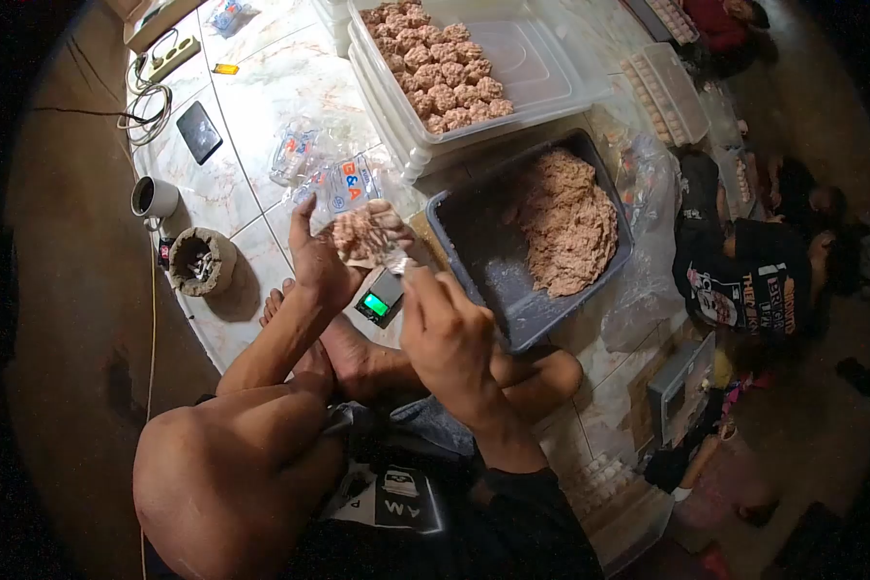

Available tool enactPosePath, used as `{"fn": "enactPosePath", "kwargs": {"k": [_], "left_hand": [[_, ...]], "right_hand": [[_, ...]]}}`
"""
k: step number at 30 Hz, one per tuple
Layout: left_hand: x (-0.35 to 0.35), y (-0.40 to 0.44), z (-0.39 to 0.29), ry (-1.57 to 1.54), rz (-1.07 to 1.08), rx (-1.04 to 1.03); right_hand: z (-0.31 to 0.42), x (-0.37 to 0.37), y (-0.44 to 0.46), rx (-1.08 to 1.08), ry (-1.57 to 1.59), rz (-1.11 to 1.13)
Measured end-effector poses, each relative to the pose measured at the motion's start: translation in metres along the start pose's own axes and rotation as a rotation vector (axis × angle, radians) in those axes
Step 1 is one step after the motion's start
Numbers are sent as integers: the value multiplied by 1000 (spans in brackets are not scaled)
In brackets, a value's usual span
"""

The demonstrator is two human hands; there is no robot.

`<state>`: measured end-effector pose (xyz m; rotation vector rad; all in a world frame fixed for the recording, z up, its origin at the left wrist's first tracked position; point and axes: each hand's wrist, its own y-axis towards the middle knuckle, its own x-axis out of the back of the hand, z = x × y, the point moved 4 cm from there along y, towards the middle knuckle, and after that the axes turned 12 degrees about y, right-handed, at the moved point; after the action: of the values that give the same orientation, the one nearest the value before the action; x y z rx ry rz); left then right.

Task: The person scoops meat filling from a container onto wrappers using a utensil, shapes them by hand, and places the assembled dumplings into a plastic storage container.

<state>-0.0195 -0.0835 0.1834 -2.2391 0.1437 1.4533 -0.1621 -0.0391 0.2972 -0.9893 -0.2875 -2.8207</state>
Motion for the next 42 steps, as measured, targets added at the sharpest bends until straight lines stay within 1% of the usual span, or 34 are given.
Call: {"fn": "enactPosePath", "kwargs": {"k": [1,3,4,7,8,11,12,14,15,16,18,19,20,21,23,24,26,27,28,29,30,31,32,33,34,35,37,38,39,40,41,42], "left_hand": [[-8,-1,-3,22,44,21],[3,-1,4,57,-54,59],[8,1,5,75,-100,74],[9,3,-1,177,-114,-2],[1,5,0,205,-16,26],[17,4,9,257,-192,106],[16,4,8,235,-192,54],[16,3,14,197,-83,142],[5,6,11,177,-16,167],[-1,2,14,186,-135,195],[16,0,25,176,-97,192],[10,4,19,172,-76,177],[12,1,13,254,-175,200],[1,-1,9,201,-164,188],[0,0,12,248,-81,228],[2,-4,17,243,-114,237],[4,-1,19,236,-176,226],[3,0,15,326,-64,220],[4,-2,12,410,47,220],[0,-1,8,494,166,203],[-12,-4,12,568,76,207],[-15,-5,19,587,129,246],[-21,-8,25,586,178,268],[-32,-13,27,588,232,295],[-38,-17,22,548,213,290],[-44,-23,16,497,187,279],[-63,-34,8,331,77,287],[-38,-25,5,583,175,326],[-25,-16,9,824,230,90],[-23,-10,8,1067,225,-158],[-19,-9,10,1044,258,-256],[-19,-8,11,1015,246,-257]], "right_hand": [[-9,-7,4,-5,-44,67],[-21,-19,10,-25,-128,200],[-18,-16,11,-7,-108,161],[1,-2,5,12,-48,43],[-8,-12,3,-26,-106,160],[-21,-4,4,-4,-127,218],[-20,-3,10,19,-120,209],[-11,-2,1,5,-101,191],[-9,0,4,19,-98,178],[-27,-10,9,21,-92,216],[-27,8,3,-22,-163,249],[-21,16,9,-31,-198,267],[-11,22,10,-54,-209,193],[-14,18,6,-44,-162,202],[-30,11,14,17,-83,220],[-33,16,16,36,-110,230],[-20,39,20,-41,-66,182],[-8,48,19,-96,-39,157],[5,53,22,-70,-29,4],[0,47,25,-116,35,16],[-10,39,27,-160,99,28],[-21,31,27,-211,162,37],[-39,16,30,-400,269,196],[-57,6,25,-391,381,220],[-52,12,24,-356,489,187],[-44,19,22,-319,591,167],[-26,42,21,-372,766,160],[-26,42,22,-383,802,168],[-26,43,23,-394,838,176],[-37,36,30,-394,815,203],[-48,28,35,-397,789,231],[-52,24,39,-256,572,162]]}}
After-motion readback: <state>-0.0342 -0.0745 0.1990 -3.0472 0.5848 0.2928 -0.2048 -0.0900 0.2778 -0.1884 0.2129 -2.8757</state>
